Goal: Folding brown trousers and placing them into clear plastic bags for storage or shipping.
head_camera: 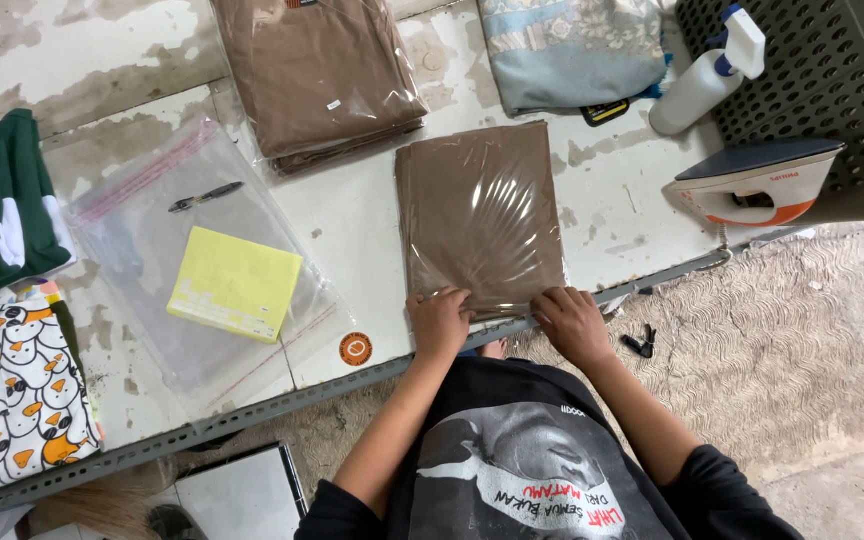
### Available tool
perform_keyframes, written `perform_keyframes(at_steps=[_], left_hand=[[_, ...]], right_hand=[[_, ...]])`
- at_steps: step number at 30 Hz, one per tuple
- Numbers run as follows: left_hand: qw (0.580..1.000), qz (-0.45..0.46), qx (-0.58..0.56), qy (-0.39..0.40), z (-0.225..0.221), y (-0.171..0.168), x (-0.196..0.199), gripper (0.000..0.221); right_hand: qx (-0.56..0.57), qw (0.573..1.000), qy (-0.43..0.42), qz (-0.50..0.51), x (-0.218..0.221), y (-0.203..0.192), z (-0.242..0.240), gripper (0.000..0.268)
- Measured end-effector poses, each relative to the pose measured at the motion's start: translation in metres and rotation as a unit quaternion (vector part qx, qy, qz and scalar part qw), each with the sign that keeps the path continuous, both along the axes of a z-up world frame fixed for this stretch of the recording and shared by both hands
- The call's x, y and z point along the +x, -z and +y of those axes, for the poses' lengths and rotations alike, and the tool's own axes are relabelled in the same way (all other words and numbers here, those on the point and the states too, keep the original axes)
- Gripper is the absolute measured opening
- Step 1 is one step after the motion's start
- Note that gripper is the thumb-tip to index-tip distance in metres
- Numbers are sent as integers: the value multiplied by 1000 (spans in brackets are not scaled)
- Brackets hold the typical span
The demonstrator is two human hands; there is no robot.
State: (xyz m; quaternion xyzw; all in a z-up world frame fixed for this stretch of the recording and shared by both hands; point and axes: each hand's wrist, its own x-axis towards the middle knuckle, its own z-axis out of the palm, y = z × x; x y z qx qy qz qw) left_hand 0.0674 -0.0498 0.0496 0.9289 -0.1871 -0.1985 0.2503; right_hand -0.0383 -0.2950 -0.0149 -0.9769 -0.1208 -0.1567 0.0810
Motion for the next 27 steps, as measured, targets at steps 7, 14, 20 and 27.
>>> perform_keyframes(at_steps=[7, 14, 20, 27], left_hand=[[1000, 3, 2, -7, 1, -1, 0, 32], [1000, -7, 5, 0, 5, 6, -2, 33], [1000, -11, 13, 4, 4, 7, 0, 33], [1000, -11, 16, 5, 5, 8, -1, 32]], right_hand=[[42, 999, -13, 12, -3, -13, -20, 10], [155, 959, 144, 188, 8, -21, -32, 15], [319, 887, 184, 280, 24, -23, -56, 19], [322, 863, 269, 283, 21, -11, -50, 60]])
